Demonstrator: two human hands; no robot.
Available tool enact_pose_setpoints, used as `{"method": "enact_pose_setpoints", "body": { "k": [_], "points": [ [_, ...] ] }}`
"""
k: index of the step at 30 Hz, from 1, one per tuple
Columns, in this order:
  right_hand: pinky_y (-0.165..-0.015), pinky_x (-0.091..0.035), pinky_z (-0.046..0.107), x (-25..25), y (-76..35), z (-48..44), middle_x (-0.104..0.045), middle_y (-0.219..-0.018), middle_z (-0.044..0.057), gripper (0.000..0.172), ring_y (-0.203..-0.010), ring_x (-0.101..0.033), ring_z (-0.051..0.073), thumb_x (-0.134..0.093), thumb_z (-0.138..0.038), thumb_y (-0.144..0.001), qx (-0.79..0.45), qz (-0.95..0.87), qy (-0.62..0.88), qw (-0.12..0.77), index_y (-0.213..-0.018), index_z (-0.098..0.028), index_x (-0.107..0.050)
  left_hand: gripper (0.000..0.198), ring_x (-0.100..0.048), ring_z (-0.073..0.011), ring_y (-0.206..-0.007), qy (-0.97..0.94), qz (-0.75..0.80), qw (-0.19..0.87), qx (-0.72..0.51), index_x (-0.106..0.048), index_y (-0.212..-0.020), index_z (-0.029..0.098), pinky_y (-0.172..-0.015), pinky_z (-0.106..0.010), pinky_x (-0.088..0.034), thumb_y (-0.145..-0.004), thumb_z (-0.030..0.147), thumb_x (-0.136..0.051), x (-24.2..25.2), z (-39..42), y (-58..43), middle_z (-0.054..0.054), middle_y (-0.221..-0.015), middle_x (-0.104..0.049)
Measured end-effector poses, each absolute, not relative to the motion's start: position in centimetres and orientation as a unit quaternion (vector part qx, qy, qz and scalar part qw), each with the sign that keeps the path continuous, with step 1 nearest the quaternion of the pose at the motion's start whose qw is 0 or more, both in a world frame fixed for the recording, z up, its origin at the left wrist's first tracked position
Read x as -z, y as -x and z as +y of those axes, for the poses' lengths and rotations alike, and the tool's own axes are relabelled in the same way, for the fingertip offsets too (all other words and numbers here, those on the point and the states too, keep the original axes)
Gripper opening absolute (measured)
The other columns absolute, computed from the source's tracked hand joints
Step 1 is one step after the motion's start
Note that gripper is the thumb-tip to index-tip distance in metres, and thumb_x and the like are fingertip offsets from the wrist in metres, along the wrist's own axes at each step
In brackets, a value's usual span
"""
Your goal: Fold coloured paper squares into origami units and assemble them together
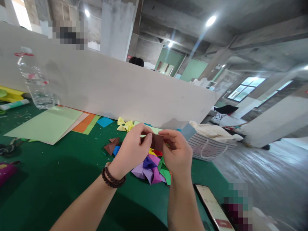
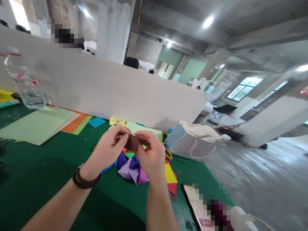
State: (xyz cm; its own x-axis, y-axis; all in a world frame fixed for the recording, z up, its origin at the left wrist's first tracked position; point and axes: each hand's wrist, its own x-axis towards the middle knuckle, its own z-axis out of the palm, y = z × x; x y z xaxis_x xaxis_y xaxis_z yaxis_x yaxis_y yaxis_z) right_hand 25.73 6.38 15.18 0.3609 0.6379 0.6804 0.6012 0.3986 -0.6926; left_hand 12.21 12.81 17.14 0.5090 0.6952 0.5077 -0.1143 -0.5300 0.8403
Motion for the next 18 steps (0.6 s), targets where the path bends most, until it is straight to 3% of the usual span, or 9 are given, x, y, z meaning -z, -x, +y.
{"method": "enact_pose_setpoints", "body": {
  "k": [4,8,12,18],
  "points": [
    [-0.073,-0.057,0.032,-15.6,-26.1,6.2,-0.072,-0.096,0.004,0.026,-0.085,-0.068,0.018,-0.052,-0.021,-0.086,-0.105,-0.569,0.549,0.603,-0.107,-0.024,-0.066,0.011,-0.057,-0.0146,-0.078,-0.749,0.215,0.391,-0.490,-0.052,-0.087,0.018,-0.066,-0.027,-0.046,-0.090,0.017,-0.042,-16.9,12.6,-12.5,-0.005,-0.088,-0.060],
    [-0.073,-0.058,0.033,-15.8,-26.0,6.2,-0.073,-0.090,0.004,0.019,-0.081,-0.069,0.019,-0.063,-0.033,-0.082,-0.131,-0.548,0.548,0.618,-0.097,-0.022,-0.069,0.008,-0.056,-0.0147,-0.079,-0.752,0.220,0.354,-0.511,-0.051,-0.088,0.018,-0.068,-0.028,-0.046,-0.090,0.018,-0.043,-16.6,12.2,-13.0,-0.006,-0.091,-0.060],
    [-0.065,-0.056,0.030,-15.5,-26.1,6.2,-0.071,-0.076,0.002,0.017,-0.068,-0.067,0.016,-0.070,-0.035,-0.078,-0.093,-0.513,0.569,0.636,-0.086,-0.020,-0.069,0.008,-0.057,-0.0143,-0.077,-0.743,0.217,0.400,-0.491,-0.051,-0.087,0.018,-0.065,-0.027,-0.047,-0.089,0.019,-0.044,-16.7,11.8,-13.2,-0.005,-0.088,-0.059],
    [-0.062,-0.054,0.029,-15.4,-26.3,6.0,-0.070,-0.071,0.002,0.016,-0.064,-0.065,0.016,-0.072,-0.035,-0.077,-0.119,-0.511,0.554,0.646,-0.081,-0.019,-0.070,0.005,-0.058,-0.0110,-0.066,-0.721,0.195,0.473,-0.468,-0.053,-0.084,0.017,-0.060,-0.025,-0.049,-0.086,0.020,-0.050,-17.1,11.8,-12.8,-0.003,-0.084,-0.058]
  ]
}}
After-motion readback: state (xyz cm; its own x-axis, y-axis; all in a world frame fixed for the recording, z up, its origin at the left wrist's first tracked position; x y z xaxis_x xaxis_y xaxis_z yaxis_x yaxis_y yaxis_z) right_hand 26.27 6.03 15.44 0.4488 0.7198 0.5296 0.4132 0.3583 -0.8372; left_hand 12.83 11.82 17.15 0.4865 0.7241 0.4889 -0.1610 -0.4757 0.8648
